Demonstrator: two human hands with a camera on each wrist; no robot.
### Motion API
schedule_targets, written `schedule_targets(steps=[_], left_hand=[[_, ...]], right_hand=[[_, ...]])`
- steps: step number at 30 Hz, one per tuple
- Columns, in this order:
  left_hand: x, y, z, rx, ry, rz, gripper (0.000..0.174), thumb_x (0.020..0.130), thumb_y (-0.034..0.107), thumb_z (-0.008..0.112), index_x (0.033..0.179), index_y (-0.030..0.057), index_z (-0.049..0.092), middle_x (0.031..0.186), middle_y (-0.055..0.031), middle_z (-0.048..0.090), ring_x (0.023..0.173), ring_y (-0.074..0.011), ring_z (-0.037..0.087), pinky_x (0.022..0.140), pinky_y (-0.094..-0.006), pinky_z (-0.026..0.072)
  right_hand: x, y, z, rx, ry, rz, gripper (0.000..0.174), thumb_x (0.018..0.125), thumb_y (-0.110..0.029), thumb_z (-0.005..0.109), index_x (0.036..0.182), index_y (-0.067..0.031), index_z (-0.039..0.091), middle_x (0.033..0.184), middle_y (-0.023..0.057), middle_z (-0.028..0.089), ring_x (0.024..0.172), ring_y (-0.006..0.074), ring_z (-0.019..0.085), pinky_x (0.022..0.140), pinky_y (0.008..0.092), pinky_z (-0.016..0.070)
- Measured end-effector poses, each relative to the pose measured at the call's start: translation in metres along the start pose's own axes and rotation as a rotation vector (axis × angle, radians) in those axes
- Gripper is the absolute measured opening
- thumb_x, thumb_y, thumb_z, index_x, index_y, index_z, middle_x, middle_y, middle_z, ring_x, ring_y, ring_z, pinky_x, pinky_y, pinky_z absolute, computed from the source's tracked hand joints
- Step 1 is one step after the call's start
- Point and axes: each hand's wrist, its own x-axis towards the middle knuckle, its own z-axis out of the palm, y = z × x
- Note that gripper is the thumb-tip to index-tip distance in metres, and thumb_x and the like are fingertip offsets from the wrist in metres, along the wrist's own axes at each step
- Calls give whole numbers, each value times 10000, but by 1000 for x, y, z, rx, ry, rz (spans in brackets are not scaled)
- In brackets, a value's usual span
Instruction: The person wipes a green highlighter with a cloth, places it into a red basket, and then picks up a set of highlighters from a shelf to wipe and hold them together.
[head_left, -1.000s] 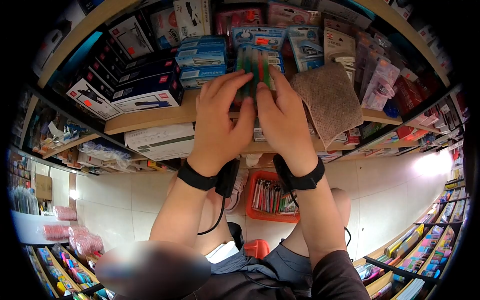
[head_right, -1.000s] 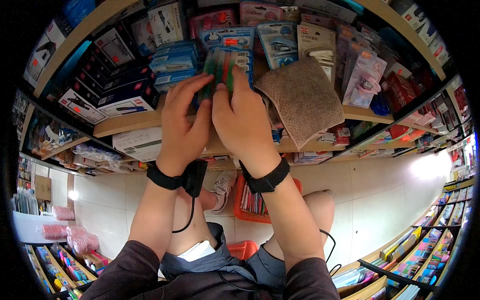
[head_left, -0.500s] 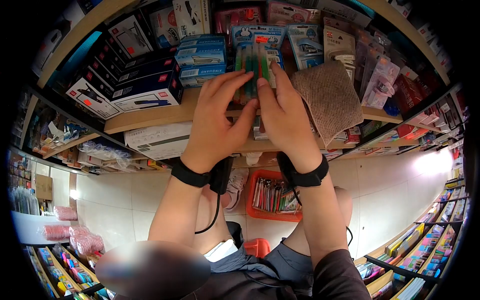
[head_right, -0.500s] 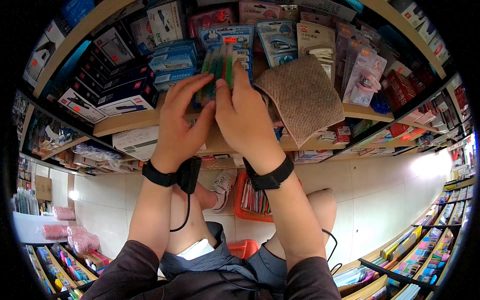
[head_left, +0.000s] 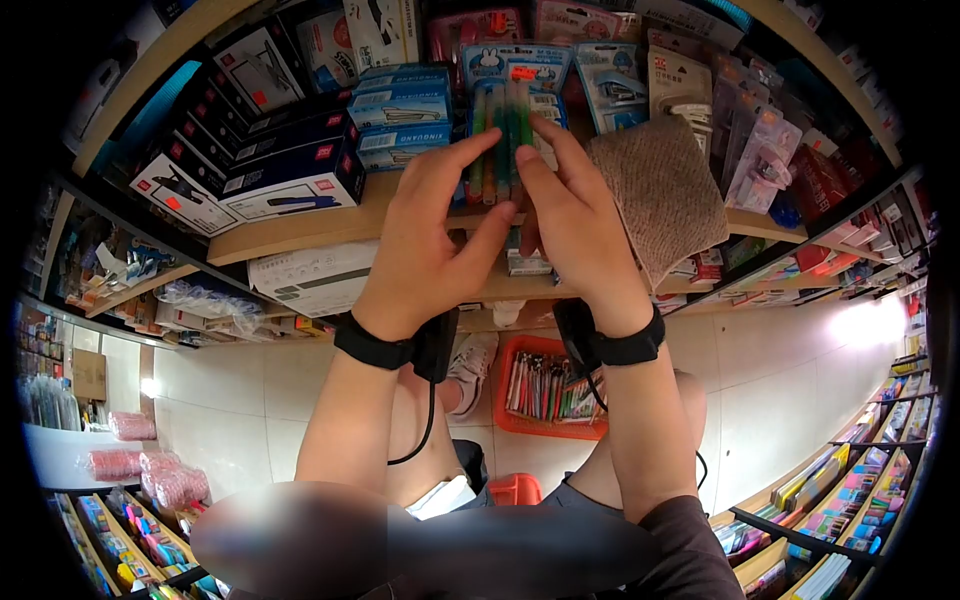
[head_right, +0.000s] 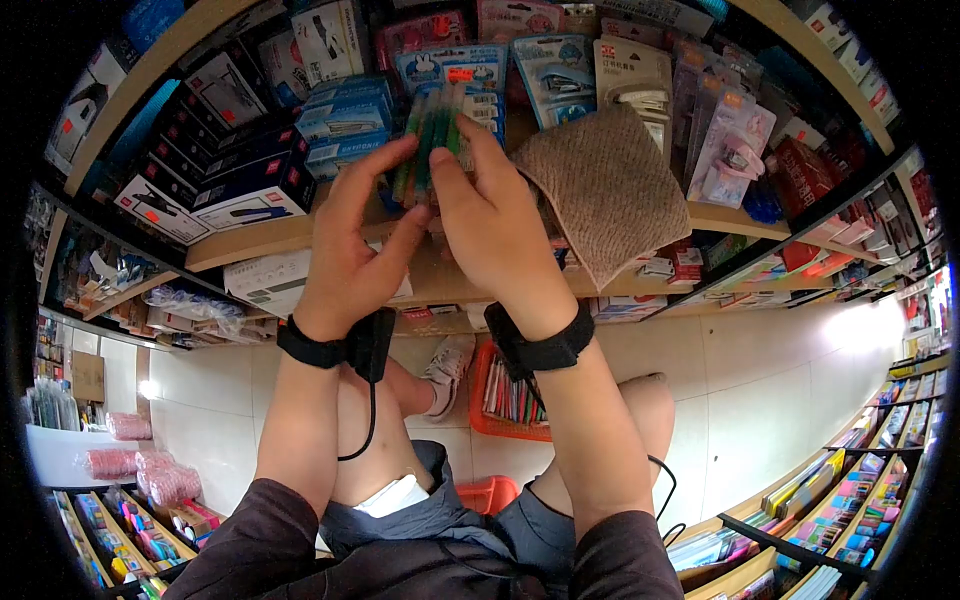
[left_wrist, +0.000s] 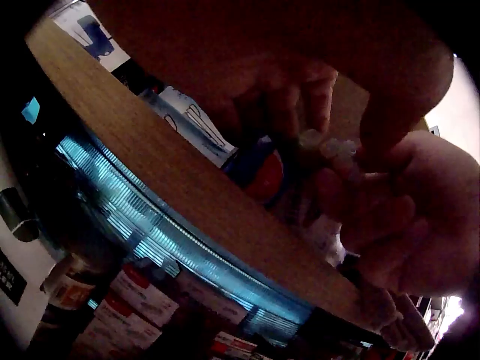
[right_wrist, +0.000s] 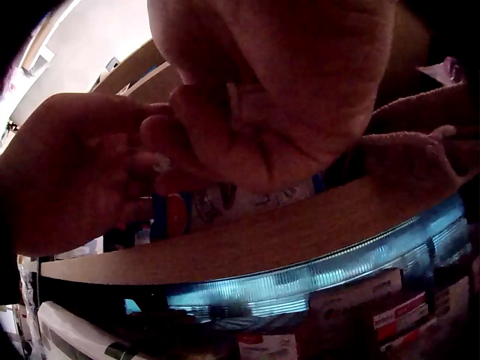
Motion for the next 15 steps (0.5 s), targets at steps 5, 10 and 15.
schedule_targets(steps=[5,10,15], left_hand=[[0,-11,3,115,-7,79,507,849,40,719,1341,55,599,1277,-181,645,1231,-342,594,1044,-387,443],[1,-6,1,40,3,25,505,824,33,712,1319,60,613,1258,-178,653,1181,-359,603,1005,-395,469],[-2,-10,1,-58,49,25,515,815,10,692,1321,55,608,1243,-171,664,1142,-347,631,981,-385,491]], right_hand=[[1,4,-1,27,-1,-1,463,1050,-225,528,1468,-36,457,751,41,592,491,90,525,453,242,398],[2,3,-3,2,-11,-12,457,1047,-215,530,1462,-38,458,749,48,593,493,95,541,451,245,400],[0,-2,-2,43,-4,3,458,1038,-205,543,1456,-36,460,771,52,597,503,99,553,452,250,406]])
